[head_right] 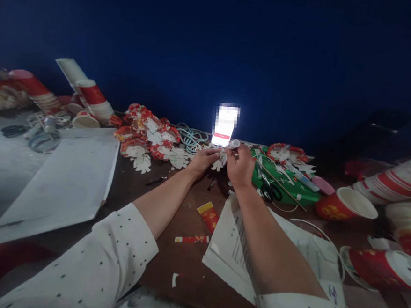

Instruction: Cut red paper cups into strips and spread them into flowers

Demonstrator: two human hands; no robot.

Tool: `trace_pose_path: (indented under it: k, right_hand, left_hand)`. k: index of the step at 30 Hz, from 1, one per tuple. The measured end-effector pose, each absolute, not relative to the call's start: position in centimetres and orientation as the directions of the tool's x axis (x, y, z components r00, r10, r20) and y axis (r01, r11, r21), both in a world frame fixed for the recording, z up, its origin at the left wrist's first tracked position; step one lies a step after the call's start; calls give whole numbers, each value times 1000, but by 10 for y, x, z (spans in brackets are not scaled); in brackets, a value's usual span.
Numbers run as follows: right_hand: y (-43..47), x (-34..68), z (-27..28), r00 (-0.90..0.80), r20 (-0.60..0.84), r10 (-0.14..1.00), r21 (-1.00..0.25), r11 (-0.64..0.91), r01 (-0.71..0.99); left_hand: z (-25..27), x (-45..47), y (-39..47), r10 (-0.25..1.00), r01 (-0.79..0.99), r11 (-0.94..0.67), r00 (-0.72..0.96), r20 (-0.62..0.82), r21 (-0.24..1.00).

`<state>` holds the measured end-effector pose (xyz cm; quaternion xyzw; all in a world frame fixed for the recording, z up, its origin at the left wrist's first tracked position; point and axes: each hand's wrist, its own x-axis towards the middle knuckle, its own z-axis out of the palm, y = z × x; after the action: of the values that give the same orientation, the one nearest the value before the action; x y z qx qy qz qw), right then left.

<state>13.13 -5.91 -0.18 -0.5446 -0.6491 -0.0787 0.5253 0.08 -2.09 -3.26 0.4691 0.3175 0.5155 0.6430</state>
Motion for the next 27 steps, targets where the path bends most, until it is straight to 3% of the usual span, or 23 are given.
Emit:
trace_pose_path:
  k: [9, 14, 18, 27]
  right_hand:
    - [-64, 130, 1, 252, 751, 610, -560, 386, 733]
    - [-65, 125, 0, 158, 747, 645, -527, 430, 733]
    - [-62, 128, -2, 136, 751, 646, -492, 411, 767]
    - [-66, 128, 1, 223, 789, 573, -504, 394, 769]
  left_hand:
    - [-31, -1, -20, 968, -362, 48, 248, 47, 931]
    - [-33, -1, -20, 971, -341, -24, 217, 103, 940]
    - [-34, 0, -20, 965, -383, 11, 245, 90, 924]
    - [-32, 1, -21, 966, -376, 69, 255, 32, 924]
